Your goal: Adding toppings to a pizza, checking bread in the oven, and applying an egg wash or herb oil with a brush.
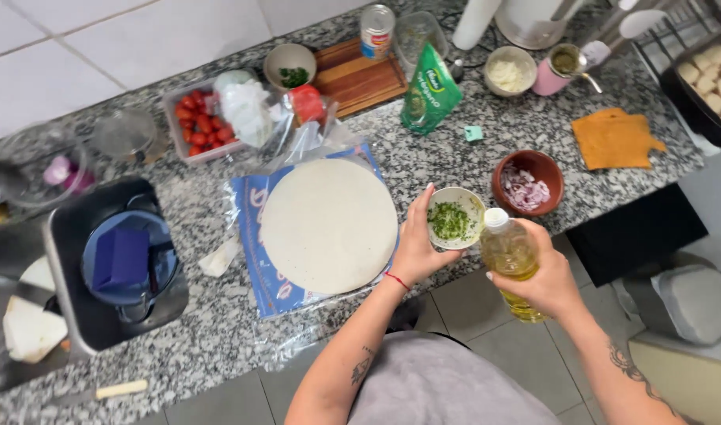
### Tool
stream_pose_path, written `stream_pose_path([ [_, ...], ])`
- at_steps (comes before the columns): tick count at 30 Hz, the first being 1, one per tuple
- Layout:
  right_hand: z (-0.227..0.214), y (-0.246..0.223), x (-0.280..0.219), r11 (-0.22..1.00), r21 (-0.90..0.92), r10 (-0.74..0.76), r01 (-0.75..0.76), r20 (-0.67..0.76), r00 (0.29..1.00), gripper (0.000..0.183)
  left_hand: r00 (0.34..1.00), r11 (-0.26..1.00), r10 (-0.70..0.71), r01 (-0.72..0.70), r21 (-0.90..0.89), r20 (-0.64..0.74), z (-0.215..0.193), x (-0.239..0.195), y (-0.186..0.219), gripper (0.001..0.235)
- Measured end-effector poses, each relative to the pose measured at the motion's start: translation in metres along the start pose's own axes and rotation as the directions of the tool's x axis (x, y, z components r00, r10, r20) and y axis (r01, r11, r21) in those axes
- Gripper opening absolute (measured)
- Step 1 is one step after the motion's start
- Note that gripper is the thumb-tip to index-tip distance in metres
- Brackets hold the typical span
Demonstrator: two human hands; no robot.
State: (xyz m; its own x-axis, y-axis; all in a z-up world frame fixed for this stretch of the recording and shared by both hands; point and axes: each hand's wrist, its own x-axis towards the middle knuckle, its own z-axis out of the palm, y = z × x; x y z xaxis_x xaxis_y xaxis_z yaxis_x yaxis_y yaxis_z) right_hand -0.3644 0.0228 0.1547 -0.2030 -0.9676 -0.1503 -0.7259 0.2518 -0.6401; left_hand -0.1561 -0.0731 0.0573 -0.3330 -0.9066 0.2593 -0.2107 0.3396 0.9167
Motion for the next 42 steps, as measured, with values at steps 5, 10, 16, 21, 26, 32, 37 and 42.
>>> stream_pose_path([
  [5, 0.010, 0.027, 0.038, 0.961, 0.147, -0.216, 0.232, -0.118, 0.969, 0.095, 0.985, 0.993, 0.052, -0.033, 0.117, -0.166, -0.027, -0.018, 0.018, 0.127],
  [10, 0.046, 0.079, 0.126, 0.776, 0.406, -0.380, 0.483, -0.310, 0.872, 0.097, 0.924, 0.977, 0.028, 0.056, 0.207, -0.382, -0.070, -0.072, 0.019, 0.124],
  [16, 0.097, 0.140, 0.202, 0.657, 0.455, -0.440, 0.602, -0.417, 0.795, 0.076, 0.825, 0.918, -0.087, 0.284, 0.278, -0.558, -0.136, -0.175, 0.011, 0.125],
  [21, 0.080, 0.120, 0.155, 0.670, 0.731, -0.206, 0.128, 0.018, 0.978, 0.031, 0.643, 0.834, -0.162, 0.494, 0.244, -0.748, -0.183, -0.264, 0.018, 0.131],
  [26, 0.152, 0.035, 0.042, 0.737, 0.595, -0.277, 0.321, -0.167, 0.946, 0.024, 0.576, 0.864, -0.223, 0.490, 0.114, -0.786, -0.221, -0.300, 0.036, 0.132],
  [32, 0.278, -0.190, -0.089, 0.857, 0.494, -0.305, -0.146, 0.715, 0.629, 0.045, 0.710, 0.864, -0.203, 0.454, 0.219, -0.674, -0.261, -0.336, 0.031, 0.134],
  [37, 0.371, -0.233, -0.106, 0.847, 0.459, -0.229, -0.268, 0.771, 0.595, 0.048, 0.753, 0.866, -0.152, 0.413, 0.280, -0.640, -0.306, -0.369, -0.001, 0.130],
  [42, 0.420, -0.230, -0.079, 0.841, 0.490, -0.200, -0.229, 0.675, 0.710, 0.045, 0.794, 0.807, -0.241, 0.483, 0.339, -0.558, -0.353, -0.382, 0.002, 0.135],
])
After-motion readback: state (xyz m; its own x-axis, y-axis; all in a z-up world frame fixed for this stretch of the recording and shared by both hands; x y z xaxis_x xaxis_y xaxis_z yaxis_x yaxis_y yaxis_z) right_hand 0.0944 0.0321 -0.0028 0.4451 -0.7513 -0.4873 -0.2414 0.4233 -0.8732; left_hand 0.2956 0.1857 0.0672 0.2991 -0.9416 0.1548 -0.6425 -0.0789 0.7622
